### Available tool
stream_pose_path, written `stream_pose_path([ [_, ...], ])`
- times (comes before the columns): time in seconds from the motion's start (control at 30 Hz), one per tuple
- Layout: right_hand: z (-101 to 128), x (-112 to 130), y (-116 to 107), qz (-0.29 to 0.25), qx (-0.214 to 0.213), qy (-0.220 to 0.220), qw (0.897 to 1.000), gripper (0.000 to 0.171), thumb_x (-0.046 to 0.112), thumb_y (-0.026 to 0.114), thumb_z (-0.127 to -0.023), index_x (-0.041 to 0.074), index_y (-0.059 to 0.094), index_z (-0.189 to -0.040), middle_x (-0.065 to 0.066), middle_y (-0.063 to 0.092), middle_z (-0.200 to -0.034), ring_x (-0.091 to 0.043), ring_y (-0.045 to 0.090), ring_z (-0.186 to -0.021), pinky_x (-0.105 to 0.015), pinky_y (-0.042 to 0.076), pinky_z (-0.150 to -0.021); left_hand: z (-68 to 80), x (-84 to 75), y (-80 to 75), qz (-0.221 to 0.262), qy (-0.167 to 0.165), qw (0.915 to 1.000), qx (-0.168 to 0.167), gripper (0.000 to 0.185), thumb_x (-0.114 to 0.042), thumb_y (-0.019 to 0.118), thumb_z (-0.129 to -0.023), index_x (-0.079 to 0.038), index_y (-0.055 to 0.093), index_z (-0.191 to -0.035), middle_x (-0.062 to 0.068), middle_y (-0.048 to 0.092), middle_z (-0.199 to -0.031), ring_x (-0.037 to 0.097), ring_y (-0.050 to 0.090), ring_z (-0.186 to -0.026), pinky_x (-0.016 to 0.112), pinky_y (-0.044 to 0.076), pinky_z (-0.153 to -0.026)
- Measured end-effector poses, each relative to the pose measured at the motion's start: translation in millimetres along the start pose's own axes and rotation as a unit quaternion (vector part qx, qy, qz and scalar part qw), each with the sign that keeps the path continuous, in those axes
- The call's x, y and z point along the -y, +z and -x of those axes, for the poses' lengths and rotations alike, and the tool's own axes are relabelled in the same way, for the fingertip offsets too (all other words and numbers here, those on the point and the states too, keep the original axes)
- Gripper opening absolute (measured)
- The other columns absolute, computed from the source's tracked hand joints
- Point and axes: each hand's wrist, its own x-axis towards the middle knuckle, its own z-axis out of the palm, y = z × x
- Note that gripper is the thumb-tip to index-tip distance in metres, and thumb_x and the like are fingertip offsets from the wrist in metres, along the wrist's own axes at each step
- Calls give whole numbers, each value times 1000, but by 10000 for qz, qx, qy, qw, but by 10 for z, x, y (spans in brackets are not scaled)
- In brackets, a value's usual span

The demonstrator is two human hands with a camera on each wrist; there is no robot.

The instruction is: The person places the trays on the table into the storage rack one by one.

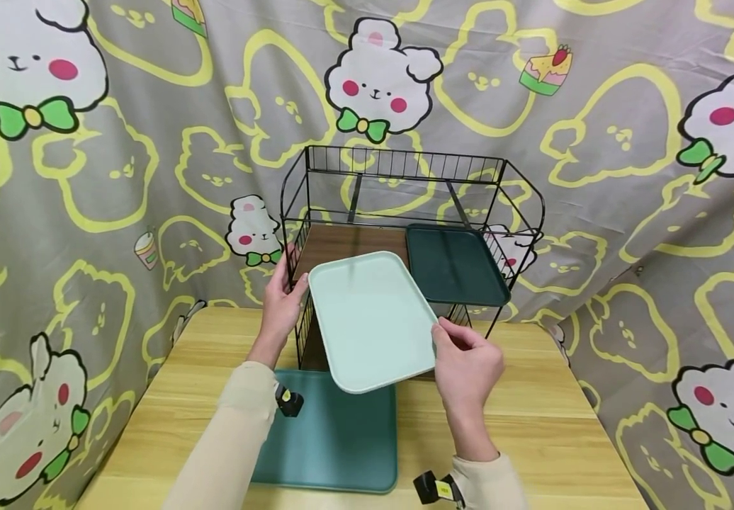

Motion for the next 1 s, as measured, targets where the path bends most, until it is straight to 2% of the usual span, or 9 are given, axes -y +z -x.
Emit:
stream_pose_path([
  [0.17,63,21,111,-82,-107,-1,9999,7,11,83,-88,6,87,-91,-16,82,-88,2,65,-63,-14,53,-58,6,9,-42,2,17,9998,214,65,-16,51,-113,-31,25,-170,-5,31,-175,13,25,-163,39,22,-135],
  [0.37,83,40,264,-124,-257,309,9991,9,10,82,-88,4,87,-93,-16,82,-88,-1,64,-65,-14,52,-59,1,4,-83,120,-18,9989,448,63,-15,45,-114,-30,23,-171,-5,26,-177,13,23,-164,41,25,-134],
  [0.5,83,52,379,-184,-357,552,9977,9,10,81,-88,5,87,-93,-15,82,-89,-3,64,-66,-15,52,-59,-3,8,-84,113,-74,9989,458,62,-15,44,-115,-30,22,-171,-6,25,-177,12,22,-164,40,25,-134],
  [0.63,55,103,476,-221,-472,542,9972,8,10,80,-88,7,87,-90,-14,82,-87,-5,64,-65,-17,51,-59,4,3,-74,92,-102,9991,414,62,-16,43,-115,-27,21,-171,-6,25,-177,12,22,-164,41,25,-134],
  [0.73,21,125,567,-195,-554,535,9968,8,9,80,-87,7,87,-88,-14,82,-86,-12,68,-68,-18,51,-60,12,-2,-95,89,-101,9990,424,62,-17,43,-115,-25,20,-172,-5,23,-178,12,22,-164,41,24,-135],
  [0.87,-12,122,630,-207,-465,643,9966,9,12,81,-88,7,87,-91,-14,82,-88,-23,73,-78,-19,51,-63,14,-17,-98,123,-104,9989,451,62,-16,43,-115,-24,20,-172,-5,23,-178,12,22,-164,40,24,-135],
  [1.0,-16,104,577,-270,-115,694,9972,14,17,84,-87,8,87,-98,-14,82,-93,-16,70,-78,-17,52,-65,10,-23,-76,154,-112,9987,467,62,-14,44,-114,-27,23,-171,-4,25,-177,12,24,-164,39,25,-134],
])
